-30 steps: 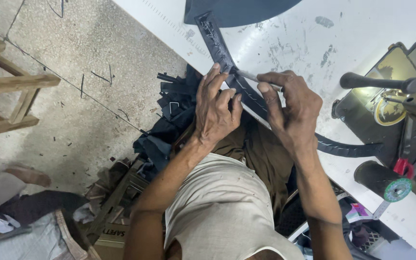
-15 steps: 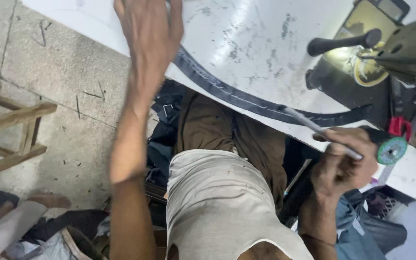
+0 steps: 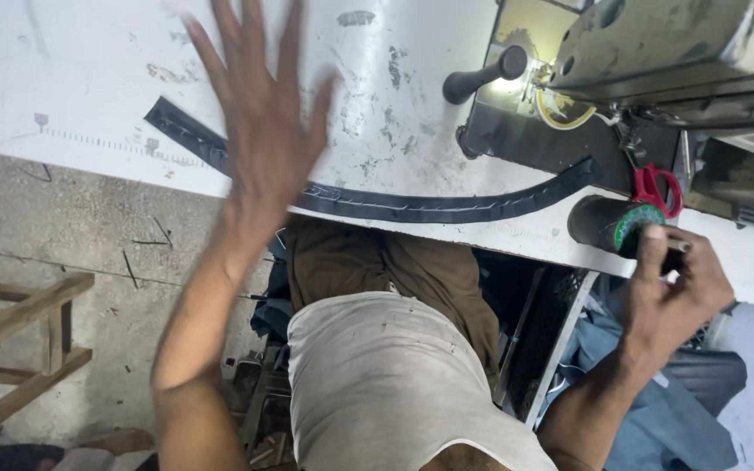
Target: The person marks a long strip of dark fabric with a metal ruler and a marking tool, then cuts it into smaller pieces using scissors. The person repeatedly measures, marks, and cuts the fabric on a white work table.
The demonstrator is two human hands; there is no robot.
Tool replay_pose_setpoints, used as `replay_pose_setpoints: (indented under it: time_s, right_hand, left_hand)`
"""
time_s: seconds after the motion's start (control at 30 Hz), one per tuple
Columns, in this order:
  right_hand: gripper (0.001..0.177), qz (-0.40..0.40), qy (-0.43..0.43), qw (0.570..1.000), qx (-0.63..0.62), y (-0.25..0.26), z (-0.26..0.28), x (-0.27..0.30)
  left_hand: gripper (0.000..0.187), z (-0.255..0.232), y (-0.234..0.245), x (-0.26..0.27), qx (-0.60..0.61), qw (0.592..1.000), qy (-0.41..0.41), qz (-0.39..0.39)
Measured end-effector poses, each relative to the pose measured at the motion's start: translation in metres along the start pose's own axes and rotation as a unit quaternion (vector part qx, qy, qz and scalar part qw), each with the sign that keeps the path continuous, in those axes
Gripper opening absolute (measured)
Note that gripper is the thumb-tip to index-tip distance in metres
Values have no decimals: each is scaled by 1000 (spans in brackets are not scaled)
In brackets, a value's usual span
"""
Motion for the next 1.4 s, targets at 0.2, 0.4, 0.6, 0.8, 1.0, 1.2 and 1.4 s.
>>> replay_pose_setpoints:
  time_s: [0.2, 0.4, 0.6, 0.8, 1.0, 1.2, 1.4]
  right_hand:
    - [44, -260, -80, 962, -33, 32, -32, 50]
    - [44, -258, -68, 956, -119, 13, -8, 51]
    - [34, -89, -41, 917, -388, -66, 98, 7]
    - [16, 94, 140, 889, -426, -136, 215, -70]
    - [13, 169, 231, 876, -389, -165, 270, -104]
    - [12, 205, 240, 894, -318, -161, 270, -109]
    - [10, 199, 234, 905, -296, -131, 247, -96]
  left_hand:
    - [116, 72, -23, 96, -169, 976, -2, -136]
    - [108, 206, 16, 44, -148, 970, 190, 41]
    - [67, 241, 25, 40, -1, 964, 190, -187]
    - [90, 152, -10, 112, -17, 991, 89, -97]
    - [88, 127, -36, 124, -48, 985, 117, -114]
    - [87, 121, -36, 120, -18, 986, 123, -111]
    - [87, 123, -43, 120, -17, 985, 133, -112]
Point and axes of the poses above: each hand's wrist, its own x-axis away from the middle knuckle, its own y-axis out of the back of the hand, z = x × y, the point moved 5 cm from there along -x, towards the middle knuckle, and after that the axes turned 8 degrees about y, right-handed, at the moved point
